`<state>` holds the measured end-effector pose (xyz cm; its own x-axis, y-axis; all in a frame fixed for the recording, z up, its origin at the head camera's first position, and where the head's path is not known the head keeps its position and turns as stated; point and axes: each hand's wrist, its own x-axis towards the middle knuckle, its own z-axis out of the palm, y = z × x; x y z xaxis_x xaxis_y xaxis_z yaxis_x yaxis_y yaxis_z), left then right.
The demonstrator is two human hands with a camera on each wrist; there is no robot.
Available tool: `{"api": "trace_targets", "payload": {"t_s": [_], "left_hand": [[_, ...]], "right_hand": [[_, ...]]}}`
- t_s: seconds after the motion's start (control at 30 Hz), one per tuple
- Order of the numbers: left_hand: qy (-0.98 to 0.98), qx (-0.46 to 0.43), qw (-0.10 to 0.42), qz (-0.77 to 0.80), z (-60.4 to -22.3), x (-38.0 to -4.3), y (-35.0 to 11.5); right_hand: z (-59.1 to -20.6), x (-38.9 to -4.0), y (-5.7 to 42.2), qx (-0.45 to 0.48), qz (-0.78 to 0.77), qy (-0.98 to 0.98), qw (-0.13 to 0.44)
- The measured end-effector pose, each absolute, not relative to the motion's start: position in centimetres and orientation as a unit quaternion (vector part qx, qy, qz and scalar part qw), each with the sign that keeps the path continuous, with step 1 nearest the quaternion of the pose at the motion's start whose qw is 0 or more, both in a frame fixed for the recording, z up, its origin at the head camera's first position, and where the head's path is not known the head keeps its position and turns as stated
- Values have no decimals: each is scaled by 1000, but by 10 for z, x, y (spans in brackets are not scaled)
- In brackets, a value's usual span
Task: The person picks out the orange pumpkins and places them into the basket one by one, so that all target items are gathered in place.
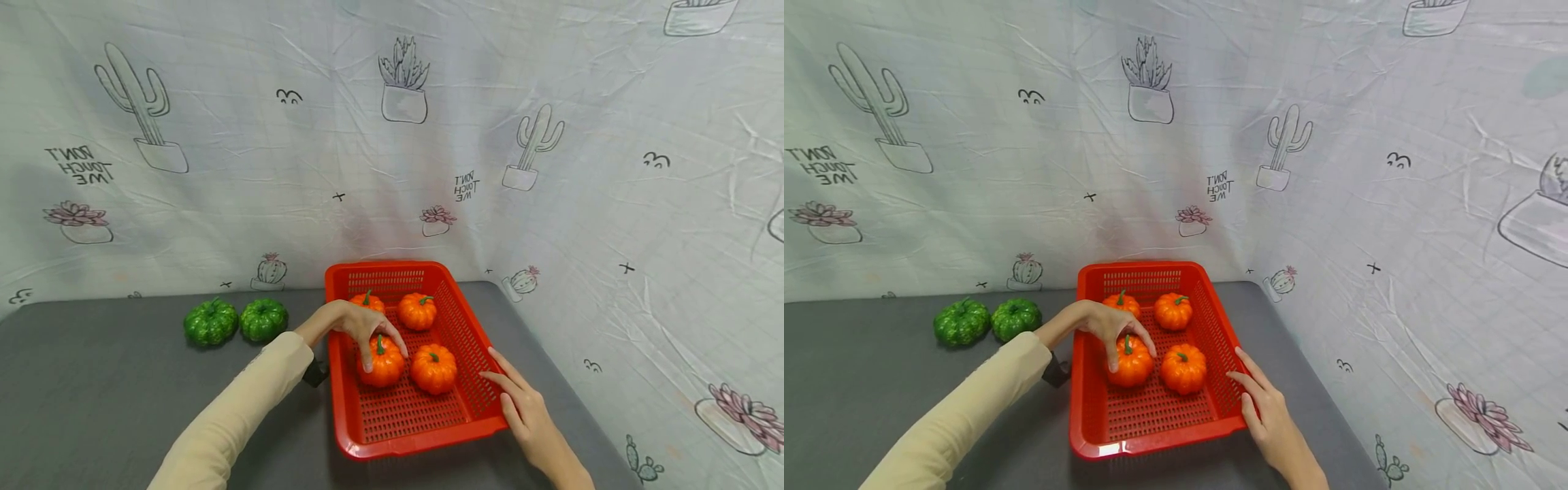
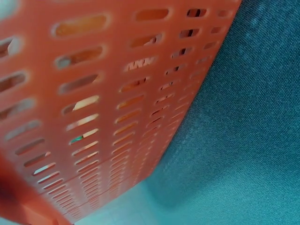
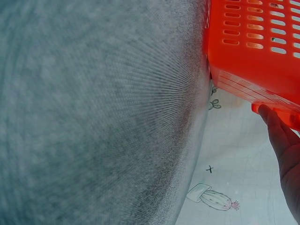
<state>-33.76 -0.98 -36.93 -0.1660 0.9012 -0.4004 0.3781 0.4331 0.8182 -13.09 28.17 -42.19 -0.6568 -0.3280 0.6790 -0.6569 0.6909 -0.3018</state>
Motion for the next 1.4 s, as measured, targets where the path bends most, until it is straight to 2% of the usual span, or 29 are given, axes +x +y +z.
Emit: {"api": "trace_targets", "payload": {"t_s": [0.4, 1.0, 1.4], "left_hand": [[703, 446, 489, 261, -373, -342, -6], [683, 470, 503, 245, -381, -345, 2], [651, 452, 557, 249, -379, -347, 0]], "right_hand": [[-423, -131, 282, 282, 271, -870, 301], [-423, -132, 283, 287, 270, -866, 307], [-423, -130, 283, 284, 268, -871, 298]]}}
